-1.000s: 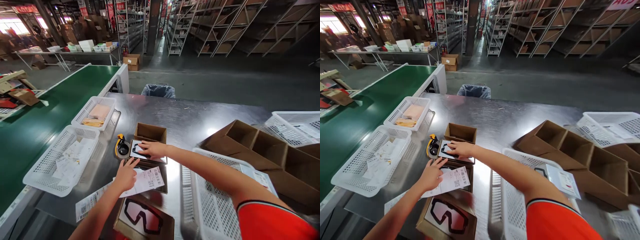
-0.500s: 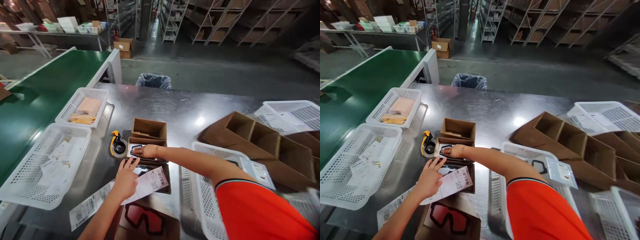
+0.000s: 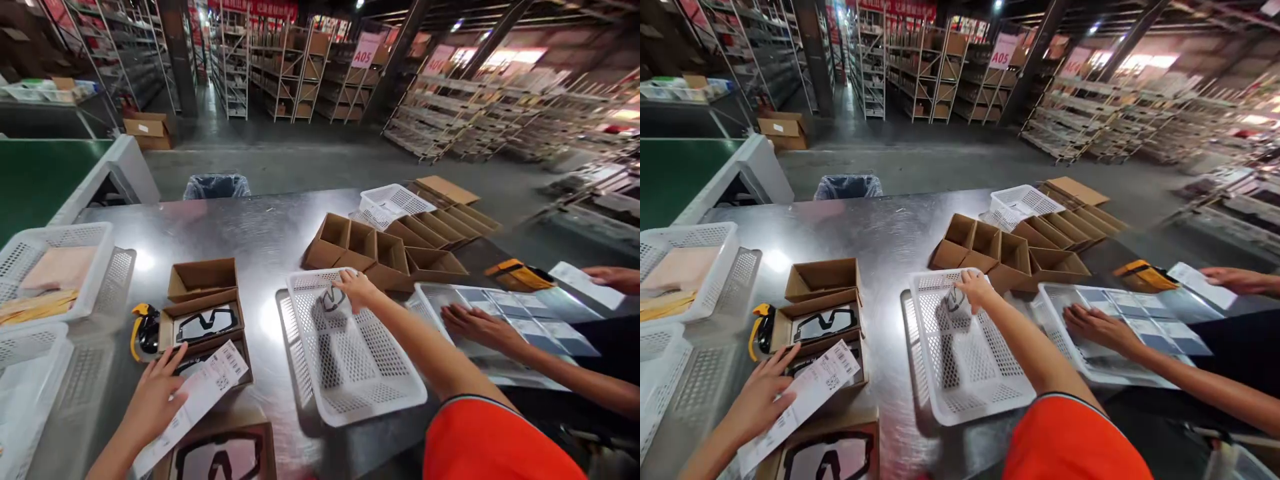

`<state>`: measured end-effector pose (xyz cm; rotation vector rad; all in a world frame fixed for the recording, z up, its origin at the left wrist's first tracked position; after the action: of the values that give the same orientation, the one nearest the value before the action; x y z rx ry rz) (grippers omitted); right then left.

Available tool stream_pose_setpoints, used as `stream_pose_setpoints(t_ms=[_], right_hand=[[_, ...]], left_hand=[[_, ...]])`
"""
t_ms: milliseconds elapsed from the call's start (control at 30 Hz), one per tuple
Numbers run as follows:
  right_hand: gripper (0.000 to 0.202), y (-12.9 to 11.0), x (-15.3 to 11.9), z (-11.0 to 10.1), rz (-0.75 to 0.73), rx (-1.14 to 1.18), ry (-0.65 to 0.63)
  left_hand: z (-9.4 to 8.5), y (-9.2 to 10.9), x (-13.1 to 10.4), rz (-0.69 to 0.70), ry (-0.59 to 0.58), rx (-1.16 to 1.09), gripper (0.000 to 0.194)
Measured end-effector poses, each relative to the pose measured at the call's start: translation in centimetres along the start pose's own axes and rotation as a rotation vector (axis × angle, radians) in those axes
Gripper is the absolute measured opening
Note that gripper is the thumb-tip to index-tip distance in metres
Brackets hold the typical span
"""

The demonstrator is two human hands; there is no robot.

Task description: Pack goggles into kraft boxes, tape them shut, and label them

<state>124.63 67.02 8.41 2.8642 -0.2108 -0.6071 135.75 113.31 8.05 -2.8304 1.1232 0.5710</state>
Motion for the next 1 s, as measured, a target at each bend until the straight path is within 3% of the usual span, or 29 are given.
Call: stream_pose_setpoints(t_ms=[67, 133, 233, 333, 400, 467, 533, 633, 733, 867, 1000], right_hand=[[0.07, -0.8, -0.5, 0.0, -0.027, 0.024, 0.029], [0.061, -1.2, -0.9, -2.2, -0.043, 0.047, 0.061], [0.062, -0.1, -2.0, -8.5, -0.058, 0.1, 0.203], [0.067, 0.2, -2.5, -16.8, -0.121, 0.284, 0.576], [0.068, -1.7, -1.1, -20.6, -0.222, 0.514, 0.748], [0.069, -5.3, 2.1, -22.7, -0.346, 0.74, 0.818], [0.07, -9.8, 6.3, -23.5, -0.461, 0.887, 0.783], [0.073, -15.6, 12.3, -23.0, -0.559, 0.993, 0.64], [0.073, -18.1, 15.9, -21.5, -0.556, 1.002, 0.549], [0.074, -18.6, 17.1, -19.4, -0.525, 0.912, 0.569], [0.066, -20.8, 15.8, -18.7, -0.667, 0.853, 0.734]], left_hand=[[-0.3, 0.0, -0.3, -0.025, -0.014, -0.003, 0.02], [-0.8, -0.3, -0.5, -0.042, -0.052, -0.028, 0.018], [-2.7, 0.0, 0.2, 0.009, -0.132, -0.176, 0.018], [-7.0, 0.8, 3.1, 0.065, -0.044, -0.281, 0.023], [-8.7, 1.1, 6.0, 0.02, 0.011, -0.156, 0.019], [-8.8, 1.6, 8.6, -0.034, -0.011, -0.062, 0.016], [-7.9, 2.0, 10.3, -0.058, -0.036, -0.045, 0.016], [-6.2, 2.0, 11.3, -0.065, -0.055, -0.06, 0.017], [-5.2, 1.5, 11.0, -0.051, -0.065, -0.074, 0.014], [-5.3, 1.4, 10.9, -0.04, -0.051, -0.092, 0.014], [-5.5, 1.6, 11.2, -0.035, -0.046, -0.112, 0.017]])
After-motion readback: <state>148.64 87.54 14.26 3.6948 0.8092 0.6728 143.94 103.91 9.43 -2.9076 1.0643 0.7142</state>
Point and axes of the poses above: each hand's wrist, its own x-axis towards the middle knuckle, its own z-axis out of the palm, y = z × x, the point moved 10 cm from there along x, towards the middle knuckle, and after that the axes turned 5 degrees about -z, right-handed, at the moved point
